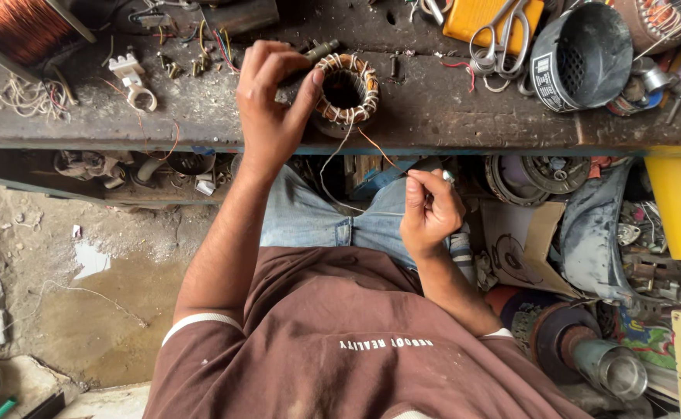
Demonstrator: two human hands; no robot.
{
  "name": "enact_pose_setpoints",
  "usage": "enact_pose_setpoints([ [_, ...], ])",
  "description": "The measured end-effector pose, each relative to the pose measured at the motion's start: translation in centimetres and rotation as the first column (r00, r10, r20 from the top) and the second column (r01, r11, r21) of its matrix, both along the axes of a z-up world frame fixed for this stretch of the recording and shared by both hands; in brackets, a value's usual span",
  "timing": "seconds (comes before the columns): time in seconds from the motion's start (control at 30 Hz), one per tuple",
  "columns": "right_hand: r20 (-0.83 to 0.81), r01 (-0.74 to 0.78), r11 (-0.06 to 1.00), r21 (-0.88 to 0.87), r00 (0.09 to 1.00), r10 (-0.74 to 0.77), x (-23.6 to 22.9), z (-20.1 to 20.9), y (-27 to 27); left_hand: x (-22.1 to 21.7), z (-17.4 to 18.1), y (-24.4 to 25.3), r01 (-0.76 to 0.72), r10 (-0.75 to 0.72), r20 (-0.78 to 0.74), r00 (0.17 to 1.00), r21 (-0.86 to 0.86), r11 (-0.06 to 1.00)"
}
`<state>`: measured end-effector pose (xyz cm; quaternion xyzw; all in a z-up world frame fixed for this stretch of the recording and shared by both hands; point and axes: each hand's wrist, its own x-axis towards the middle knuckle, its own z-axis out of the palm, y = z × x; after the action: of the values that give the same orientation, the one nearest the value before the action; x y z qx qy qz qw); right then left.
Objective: The person sits at a cluttered workbench and repeatedly ties a white string around a cylindrical copper-wound component, likely a motor stator. They pull the string tight, adjust its position, and continue wrapping it around the component throughout the clip.
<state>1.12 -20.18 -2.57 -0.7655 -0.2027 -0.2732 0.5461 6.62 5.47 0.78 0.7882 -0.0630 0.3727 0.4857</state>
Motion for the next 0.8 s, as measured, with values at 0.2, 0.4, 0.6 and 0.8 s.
enact_pose_setpoints([
  [0.2, 0.097, 0.082, 0.994, -0.072, 0.992, -0.075, 1.3, -0.9, 0.2, -0.3, 0.1, -0.6, -0.072, 0.066, 0.039, 0.997, 0.181, 0.981],
  [0.4, 0.045, -0.063, 0.997, -0.054, 0.997, 0.065, 2.0, -1.4, 1.7, -0.7, 0.8, -0.8, -0.072, 0.060, 0.079, 0.995, 0.165, 0.984],
  [0.6, 0.044, -0.033, 0.995, -0.098, 0.998, 0.038, 2.8, -0.8, 2.6, -0.5, 1.2, -0.9, -0.006, -0.008, 0.046, 0.999, 0.301, 0.954],
  [0.8, 0.092, -0.034, 0.984, -0.175, 0.994, 0.051, 3.9, 1.0, 3.5, -0.4, 1.1, -1.8, 0.012, 0.009, -0.081, 0.997, 0.251, 0.968],
])
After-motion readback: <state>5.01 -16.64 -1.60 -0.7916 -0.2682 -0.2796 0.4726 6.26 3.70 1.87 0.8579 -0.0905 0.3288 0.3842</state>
